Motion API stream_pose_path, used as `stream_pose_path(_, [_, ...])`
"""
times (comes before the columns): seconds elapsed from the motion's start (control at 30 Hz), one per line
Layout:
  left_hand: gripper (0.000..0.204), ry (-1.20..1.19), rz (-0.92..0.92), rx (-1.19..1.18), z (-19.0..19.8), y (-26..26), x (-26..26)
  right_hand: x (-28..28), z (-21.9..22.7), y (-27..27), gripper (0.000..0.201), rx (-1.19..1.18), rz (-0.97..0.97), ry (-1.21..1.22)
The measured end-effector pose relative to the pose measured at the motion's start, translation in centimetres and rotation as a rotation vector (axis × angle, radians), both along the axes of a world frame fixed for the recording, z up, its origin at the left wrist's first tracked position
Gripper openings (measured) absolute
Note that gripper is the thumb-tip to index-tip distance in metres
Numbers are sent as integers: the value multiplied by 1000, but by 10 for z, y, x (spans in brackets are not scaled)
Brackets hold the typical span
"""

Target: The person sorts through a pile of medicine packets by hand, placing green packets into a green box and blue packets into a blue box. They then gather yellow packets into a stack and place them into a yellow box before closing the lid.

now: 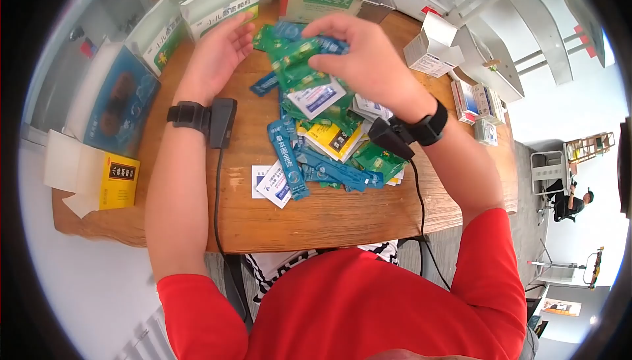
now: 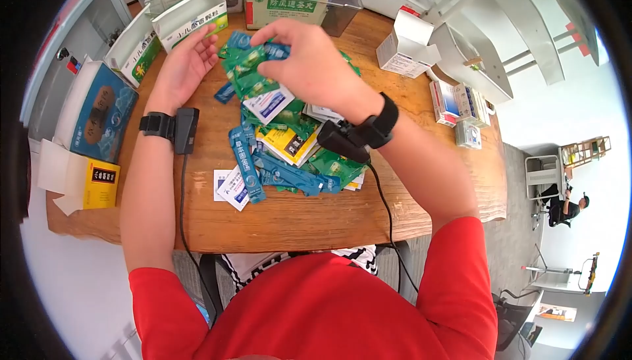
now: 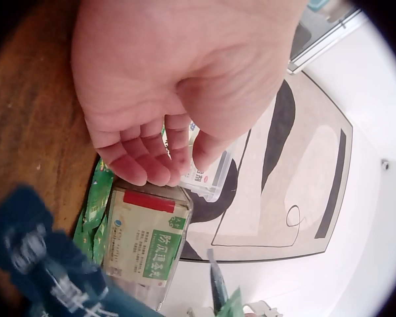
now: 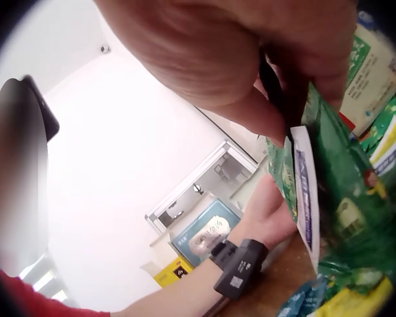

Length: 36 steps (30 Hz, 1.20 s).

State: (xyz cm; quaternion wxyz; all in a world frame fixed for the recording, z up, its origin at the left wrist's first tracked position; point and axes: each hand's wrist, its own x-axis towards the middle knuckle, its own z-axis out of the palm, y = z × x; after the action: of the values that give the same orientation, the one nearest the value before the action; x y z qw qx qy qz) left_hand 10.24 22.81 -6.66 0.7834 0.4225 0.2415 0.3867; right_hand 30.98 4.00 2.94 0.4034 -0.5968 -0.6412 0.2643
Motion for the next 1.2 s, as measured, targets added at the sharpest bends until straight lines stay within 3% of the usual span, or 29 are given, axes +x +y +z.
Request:
stream_pose_path(0.1, [36, -30, -19, 4, -1, 0, -1, -9, -17, 2, 36, 94, 39, -22])
stream_pose_path(0.13, [36, -29, -10, 3, -1, 1, -2, -12, -7, -3, 35, -49, 4, -33])
stream_pose_path(0.43, [34, -29, -14, -7, -1, 0, 0, 18, -2, -7, 28, -64, -66, 93])
stream_pose_path(0.63, [35, -29, -14, 10, 0, -2, 1, 21, 5, -14, 32, -185, 173, 180])
stream_pose_path(0.7, [35, -21, -7, -10, 1, -2, 1, 24, 8, -11, 34, -262, 137, -196])
stream_pose_path(0.9, [35, -28, -12, -26, 0, 0, 1, 59, -17, 43, 38, -42, 70, -439])
stream_pose_path(0.97, [35, -32, -13, -27, 0, 0, 0, 53, -21, 60, 40, -63, 75, -477])
stream_pose_path(1.03, [35, -35, -9, -29, 0, 0, 0, 44, -29, 78, 47, -207, 144, -672])
stream_pose_path(1.2, [35, -48, -13, -38, -4, 3, -2, 28, -47, 88, 48, -103, 247, -740])
